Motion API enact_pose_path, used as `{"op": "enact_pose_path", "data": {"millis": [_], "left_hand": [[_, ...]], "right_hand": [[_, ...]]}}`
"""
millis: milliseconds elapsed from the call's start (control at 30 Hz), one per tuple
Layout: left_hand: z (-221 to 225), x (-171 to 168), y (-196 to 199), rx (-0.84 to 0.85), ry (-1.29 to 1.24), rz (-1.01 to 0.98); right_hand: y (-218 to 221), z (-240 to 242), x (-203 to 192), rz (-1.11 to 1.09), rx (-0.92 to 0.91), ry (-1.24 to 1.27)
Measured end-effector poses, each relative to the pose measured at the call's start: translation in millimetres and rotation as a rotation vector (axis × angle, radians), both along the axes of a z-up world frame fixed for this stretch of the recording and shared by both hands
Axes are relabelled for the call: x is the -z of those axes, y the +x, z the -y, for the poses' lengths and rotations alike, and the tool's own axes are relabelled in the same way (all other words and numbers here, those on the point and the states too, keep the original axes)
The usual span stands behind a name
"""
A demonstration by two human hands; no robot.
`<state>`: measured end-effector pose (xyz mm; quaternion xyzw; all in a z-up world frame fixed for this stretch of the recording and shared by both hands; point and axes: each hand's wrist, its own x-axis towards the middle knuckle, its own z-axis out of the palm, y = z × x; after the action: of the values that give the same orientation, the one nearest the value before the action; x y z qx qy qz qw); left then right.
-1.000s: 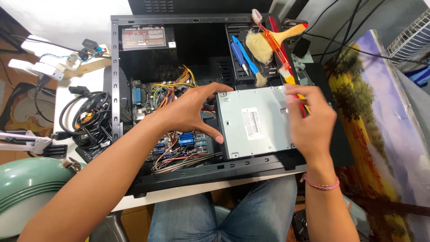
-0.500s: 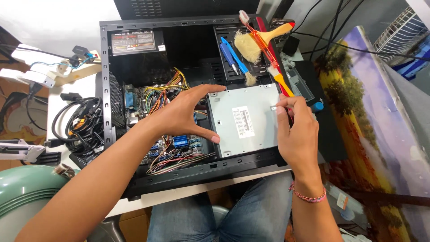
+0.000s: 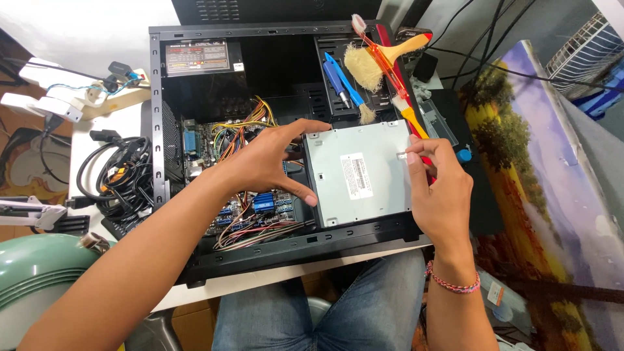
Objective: The recorder is installing an optical drive into a computer chassis, applying screws and checking the fit.
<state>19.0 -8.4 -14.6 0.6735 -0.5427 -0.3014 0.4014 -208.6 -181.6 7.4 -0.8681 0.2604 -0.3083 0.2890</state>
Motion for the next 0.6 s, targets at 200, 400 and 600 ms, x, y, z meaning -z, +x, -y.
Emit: {"op": "enact_pose_path", "data": {"millis": [200,400,600], "left_hand": [[1,-2,-1,-0.013,0.041,0.003],[2,3,0,-0.003,0.026,0.013],[1,0,0,-0.005,0.02,0.012]], "right_hand": [[0,1,-4,0.026,-0.018,0.021],[2,-3,-14,0.043,-0.036,0.03],[1,1,-3,0.002,-0.006,0.042]]}}
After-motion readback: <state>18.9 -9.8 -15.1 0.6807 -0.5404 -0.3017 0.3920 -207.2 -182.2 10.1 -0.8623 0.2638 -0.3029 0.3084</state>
